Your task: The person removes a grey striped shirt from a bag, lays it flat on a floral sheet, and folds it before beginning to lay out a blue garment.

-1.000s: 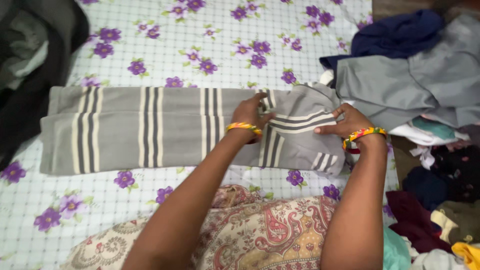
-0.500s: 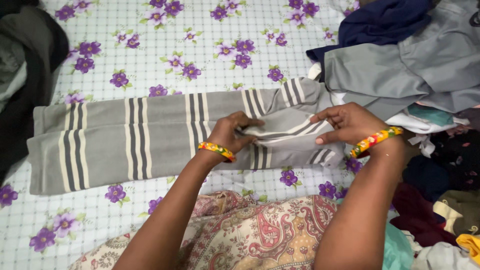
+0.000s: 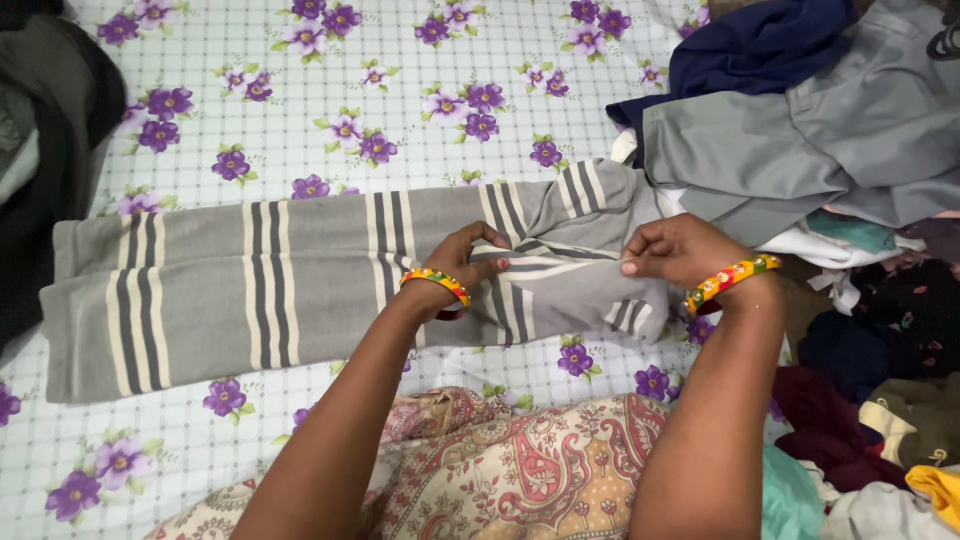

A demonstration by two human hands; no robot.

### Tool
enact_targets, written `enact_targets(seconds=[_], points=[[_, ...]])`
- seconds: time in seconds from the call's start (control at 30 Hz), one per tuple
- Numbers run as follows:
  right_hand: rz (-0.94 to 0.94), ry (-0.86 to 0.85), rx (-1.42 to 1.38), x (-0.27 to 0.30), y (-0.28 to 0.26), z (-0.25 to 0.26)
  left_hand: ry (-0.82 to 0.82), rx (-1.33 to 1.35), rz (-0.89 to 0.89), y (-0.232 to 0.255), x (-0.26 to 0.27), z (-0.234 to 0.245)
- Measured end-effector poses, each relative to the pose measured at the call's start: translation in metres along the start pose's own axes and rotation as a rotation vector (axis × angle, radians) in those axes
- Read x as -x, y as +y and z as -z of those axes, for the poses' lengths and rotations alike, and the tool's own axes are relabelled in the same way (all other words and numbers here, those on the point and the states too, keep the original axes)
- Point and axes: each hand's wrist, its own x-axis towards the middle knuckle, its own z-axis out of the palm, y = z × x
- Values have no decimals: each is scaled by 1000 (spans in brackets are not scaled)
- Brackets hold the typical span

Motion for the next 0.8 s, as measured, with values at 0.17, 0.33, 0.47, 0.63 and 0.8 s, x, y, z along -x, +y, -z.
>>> enact_targets(seconds=[0.17, 0.33, 0.47, 0.63, 0.8], points=[[-105, 114, 71, -11, 20, 0, 87, -526, 85, 2, -38, -22], [-241, 232, 265, -27, 33, -5, 351, -689, -182, 0, -99, -68], [-167, 181, 131, -29, 40, -3, 469, -845, -492, -2, -136, -100], [-144, 179, 190, -25, 37, -1, 500, -1010, -452, -15, -149, -100], [-170, 157, 113, -24, 30, -2, 410, -22, -458, 0, -125, -81]])
